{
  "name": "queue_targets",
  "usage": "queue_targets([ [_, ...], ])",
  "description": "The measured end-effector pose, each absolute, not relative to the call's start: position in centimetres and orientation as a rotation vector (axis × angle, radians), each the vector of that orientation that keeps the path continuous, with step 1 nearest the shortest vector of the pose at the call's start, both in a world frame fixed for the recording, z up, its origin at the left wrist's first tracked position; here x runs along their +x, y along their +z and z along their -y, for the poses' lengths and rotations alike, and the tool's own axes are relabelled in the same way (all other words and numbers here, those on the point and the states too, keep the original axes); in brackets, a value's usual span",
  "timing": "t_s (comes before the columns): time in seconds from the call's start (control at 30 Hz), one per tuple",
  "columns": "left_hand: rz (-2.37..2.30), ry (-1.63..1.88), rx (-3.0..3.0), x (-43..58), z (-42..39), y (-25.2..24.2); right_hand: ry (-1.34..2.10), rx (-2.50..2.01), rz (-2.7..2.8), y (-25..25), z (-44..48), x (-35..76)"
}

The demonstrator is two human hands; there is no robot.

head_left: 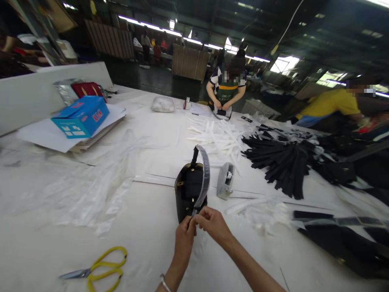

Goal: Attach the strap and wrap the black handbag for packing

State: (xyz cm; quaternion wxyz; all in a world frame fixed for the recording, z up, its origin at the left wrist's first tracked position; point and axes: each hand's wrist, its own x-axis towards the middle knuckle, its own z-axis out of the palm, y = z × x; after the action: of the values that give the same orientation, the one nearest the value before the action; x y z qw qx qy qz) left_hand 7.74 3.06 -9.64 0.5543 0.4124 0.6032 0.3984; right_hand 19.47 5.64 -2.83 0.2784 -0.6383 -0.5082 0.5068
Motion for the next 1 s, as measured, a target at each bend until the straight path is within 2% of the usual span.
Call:
queue_targets([
  [0.23, -1.431, 0.916, 1.15, 7.3, -3.2, -9.2, 1.143, -1.974, 1.354, -5.1, -7.5, 19.3],
  [0.33, -1.399, 0.909, 1.185, 7.1, -3.3, -9.8, 1.393, -2.048, 1.178, -5.2, -7.8, 19.6],
  [0.43, -1.369, 0.919, 1.173, 6.8, -3.2, -10.0, 1.629, -1.915, 1.105, -5.3, -7.5, 20.0],
  [0.57, -1.292, 0.942, 1.057, 6.8, -3.2, -10.4, 1.733, -1.806, 1.037, -6.1, -7.2, 20.4],
  [0.7, -1.19, 0.913, 0.698, 7.4, -3.4, -11.2, 1.809, -1.709, 1.007, -6.8, -7.2, 20.8],
  [0.87, -1.195, 0.938, 0.386, 7.7, -3.8, -11.1, 2.044, -1.457, 0.93, -6.0, -6.8, 21.7],
  [1.0, -1.133, 0.822, 0.26, 7.2, -3.9, -10.2, 1.997, -1.426, 0.965, -6.1, -6.4, 21.2],
])
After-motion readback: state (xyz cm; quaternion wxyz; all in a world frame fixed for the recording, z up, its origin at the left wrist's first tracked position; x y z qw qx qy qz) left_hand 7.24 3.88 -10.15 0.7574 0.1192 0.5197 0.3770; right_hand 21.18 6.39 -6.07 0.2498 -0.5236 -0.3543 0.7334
